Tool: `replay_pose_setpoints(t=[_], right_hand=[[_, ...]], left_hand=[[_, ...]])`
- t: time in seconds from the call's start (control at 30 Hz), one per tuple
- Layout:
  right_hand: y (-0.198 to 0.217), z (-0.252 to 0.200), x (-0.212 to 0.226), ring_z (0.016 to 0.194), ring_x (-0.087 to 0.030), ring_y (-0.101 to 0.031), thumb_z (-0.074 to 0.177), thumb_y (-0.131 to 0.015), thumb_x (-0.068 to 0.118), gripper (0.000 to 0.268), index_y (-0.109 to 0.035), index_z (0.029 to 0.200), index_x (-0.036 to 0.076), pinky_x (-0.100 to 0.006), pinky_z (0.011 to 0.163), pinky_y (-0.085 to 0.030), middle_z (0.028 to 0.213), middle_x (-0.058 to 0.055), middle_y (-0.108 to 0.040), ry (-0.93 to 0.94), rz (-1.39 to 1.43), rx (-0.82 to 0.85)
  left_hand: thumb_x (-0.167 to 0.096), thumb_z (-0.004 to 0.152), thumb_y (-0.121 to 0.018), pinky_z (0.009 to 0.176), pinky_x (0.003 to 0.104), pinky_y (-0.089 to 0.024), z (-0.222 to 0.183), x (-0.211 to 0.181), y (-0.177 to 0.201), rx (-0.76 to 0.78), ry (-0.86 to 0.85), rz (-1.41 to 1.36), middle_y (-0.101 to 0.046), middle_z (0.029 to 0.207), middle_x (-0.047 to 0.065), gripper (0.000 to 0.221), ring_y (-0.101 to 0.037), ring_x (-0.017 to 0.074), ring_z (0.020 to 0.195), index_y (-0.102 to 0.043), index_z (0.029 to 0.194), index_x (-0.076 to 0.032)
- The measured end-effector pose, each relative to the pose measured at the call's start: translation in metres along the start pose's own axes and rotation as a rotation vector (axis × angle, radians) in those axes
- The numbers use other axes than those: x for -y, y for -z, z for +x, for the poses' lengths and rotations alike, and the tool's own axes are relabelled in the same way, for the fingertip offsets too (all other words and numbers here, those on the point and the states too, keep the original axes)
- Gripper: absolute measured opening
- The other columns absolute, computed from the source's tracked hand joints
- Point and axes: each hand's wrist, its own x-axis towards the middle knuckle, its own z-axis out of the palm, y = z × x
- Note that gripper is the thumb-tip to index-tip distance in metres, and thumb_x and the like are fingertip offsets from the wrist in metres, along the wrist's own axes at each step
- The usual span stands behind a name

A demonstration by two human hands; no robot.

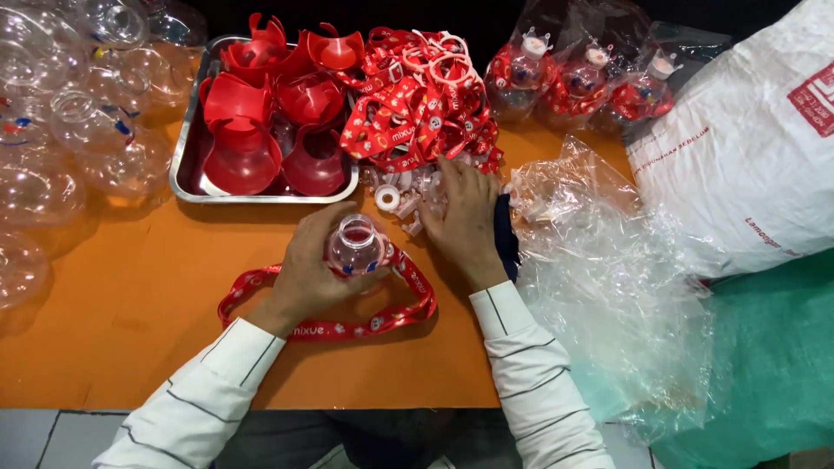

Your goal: Attaching lanyards to plastic bottles and packaging them into plastic bags.

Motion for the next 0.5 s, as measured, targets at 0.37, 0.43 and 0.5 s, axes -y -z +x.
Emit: replay_pose_setpoints(t=[0.37,0.43,0.5], right_hand=[[-0.01,-0.006,-0.016,0.11,-0.03,-0.06,0.086,-0.081,0.034,0.053,-0.065,0.13,0.012,-0.051,0.112,-0.029,0.112,-0.01,-0.063,0.016,0.163,-0.078],[0.001,-0.003,-0.007,0.109,-0.028,-0.06,0.087,-0.082,0.033,0.052,-0.064,0.131,0.011,-0.048,0.11,-0.031,0.112,-0.01,-0.063,0.007,0.214,-0.117],[0.021,0.002,0.009,0.11,-0.031,-0.064,0.088,-0.083,0.025,0.053,-0.061,0.133,0.01,-0.044,0.104,-0.042,0.115,-0.011,-0.065,-0.035,0.462,-0.169]], left_hand=[[-0.038,0.059,-0.098,0.093,0.043,-0.054,0.004,-0.012,0.007,0.041,0.086,-0.056,-0.072,0.103,0.011,0.083,-0.071,0.0314,0.097,-0.064,0.128,-0.006],[-0.038,0.059,-0.098,0.092,0.045,-0.055,0.005,-0.013,0.007,0.048,0.084,-0.071,-0.072,0.103,0.012,0.084,-0.071,0.0324,0.097,-0.063,0.128,-0.005],[-0.035,0.058,-0.099,0.092,0.045,-0.055,0.005,-0.015,0.006,0.041,0.083,-0.075,-0.072,0.103,0.013,0.085,-0.071,0.0336,0.097,-0.062,0.128,-0.004]])
